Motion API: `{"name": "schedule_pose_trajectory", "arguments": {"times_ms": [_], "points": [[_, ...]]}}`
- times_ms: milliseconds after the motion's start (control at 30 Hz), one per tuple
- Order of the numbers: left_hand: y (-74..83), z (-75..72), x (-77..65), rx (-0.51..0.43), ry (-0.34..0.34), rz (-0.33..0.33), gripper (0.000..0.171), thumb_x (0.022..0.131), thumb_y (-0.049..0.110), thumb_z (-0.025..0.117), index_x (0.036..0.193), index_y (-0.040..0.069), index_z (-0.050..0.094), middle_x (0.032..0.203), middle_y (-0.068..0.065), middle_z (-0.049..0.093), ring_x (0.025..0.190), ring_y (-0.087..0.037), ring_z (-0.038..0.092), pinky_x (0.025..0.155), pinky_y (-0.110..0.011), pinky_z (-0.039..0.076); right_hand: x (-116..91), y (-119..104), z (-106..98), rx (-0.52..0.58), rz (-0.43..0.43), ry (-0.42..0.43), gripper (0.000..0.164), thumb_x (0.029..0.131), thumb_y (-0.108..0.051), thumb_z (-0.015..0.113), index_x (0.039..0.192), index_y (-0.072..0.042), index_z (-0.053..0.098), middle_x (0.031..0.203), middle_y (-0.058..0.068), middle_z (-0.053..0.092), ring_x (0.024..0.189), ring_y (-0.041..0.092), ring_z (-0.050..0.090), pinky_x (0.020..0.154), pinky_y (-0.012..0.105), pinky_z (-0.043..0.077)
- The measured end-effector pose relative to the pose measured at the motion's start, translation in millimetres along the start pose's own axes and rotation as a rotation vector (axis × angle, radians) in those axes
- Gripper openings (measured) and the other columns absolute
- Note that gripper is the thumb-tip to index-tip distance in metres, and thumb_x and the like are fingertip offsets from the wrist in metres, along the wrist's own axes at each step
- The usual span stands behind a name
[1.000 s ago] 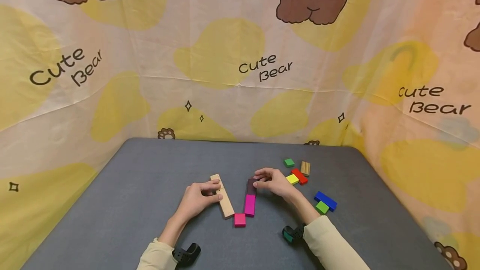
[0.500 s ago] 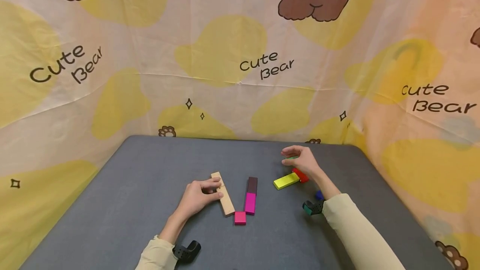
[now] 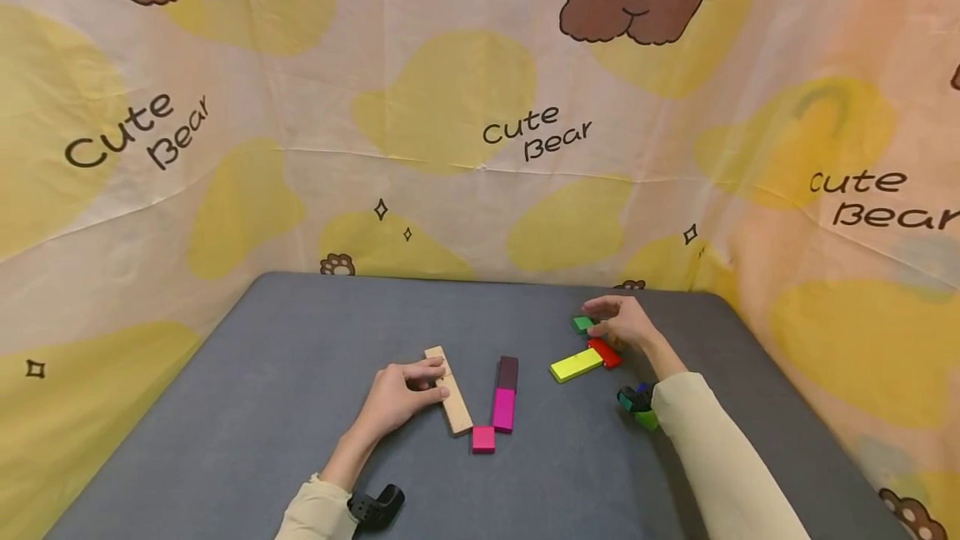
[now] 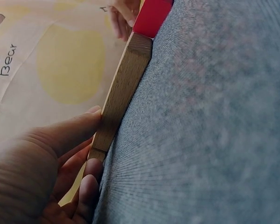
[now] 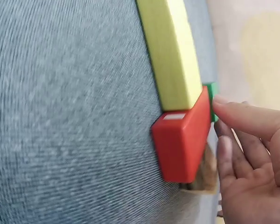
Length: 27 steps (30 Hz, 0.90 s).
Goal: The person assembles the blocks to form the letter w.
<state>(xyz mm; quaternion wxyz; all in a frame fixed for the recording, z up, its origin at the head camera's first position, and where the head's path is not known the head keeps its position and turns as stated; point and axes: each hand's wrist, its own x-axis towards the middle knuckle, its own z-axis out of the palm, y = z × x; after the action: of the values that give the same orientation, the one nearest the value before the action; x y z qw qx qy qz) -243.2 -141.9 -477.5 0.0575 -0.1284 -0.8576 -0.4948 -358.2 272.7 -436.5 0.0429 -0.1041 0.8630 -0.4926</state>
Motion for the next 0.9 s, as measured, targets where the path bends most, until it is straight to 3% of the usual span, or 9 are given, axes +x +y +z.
{"name": "schedule_pose_trajectory", "arguments": {"times_ms": [200,367,667,900], "points": [[1.2,-1.5,-0.5,-0.001,-0.004,0.0,0.037,0.078,0.026,0.086,0.112,0.015,0.077,0.122,0.006,0.067,0.093,-0.01,0.065,0.074,-0.027,0.048,1.2,6.0,-0.6,0.015,0.026,-0.017,0.046,0.084,0.005,0.074,0.128,0.007,0.061,0.127,0.022,0.061,0.122,0.039,0.051,0.099,0.049,0.041],[1.0,-1.3,-1.0,-0.001,-0.005,0.008,0.036,0.079,0.026,0.085,0.112,0.014,0.077,0.123,0.005,0.066,0.093,-0.01,0.065,0.074,-0.027,0.048,0.6,0.8,0.0,0.026,0.037,-0.047,0.045,0.084,0.006,0.074,0.127,0.009,0.06,0.126,0.024,0.061,0.12,0.039,0.052,0.091,0.041,0.048],[1.6,-3.1,-1.2,0.007,-0.006,-0.001,0.036,0.079,0.024,0.085,0.113,0.015,0.077,0.124,0.008,0.066,0.098,-0.009,0.065,0.077,-0.027,0.049,2.8,-1.0,4.8,0.025,0.031,-0.029,0.041,0.084,0.006,0.074,0.123,0.01,0.062,0.122,0.025,0.062,0.116,0.04,0.054,0.088,0.039,0.05],[0.9,-2.2,-3.1,-0.002,-0.01,0.028,0.037,0.08,0.025,0.084,0.114,0.013,0.076,0.125,0.004,0.066,0.097,-0.013,0.065,0.075,-0.028,0.049,2.6,1.5,7.2,0.014,0.044,-0.013,0.039,0.083,0.006,0.075,0.12,0.009,0.064,0.117,0.022,0.064,0.111,0.037,0.055,0.088,0.039,0.049]]}}
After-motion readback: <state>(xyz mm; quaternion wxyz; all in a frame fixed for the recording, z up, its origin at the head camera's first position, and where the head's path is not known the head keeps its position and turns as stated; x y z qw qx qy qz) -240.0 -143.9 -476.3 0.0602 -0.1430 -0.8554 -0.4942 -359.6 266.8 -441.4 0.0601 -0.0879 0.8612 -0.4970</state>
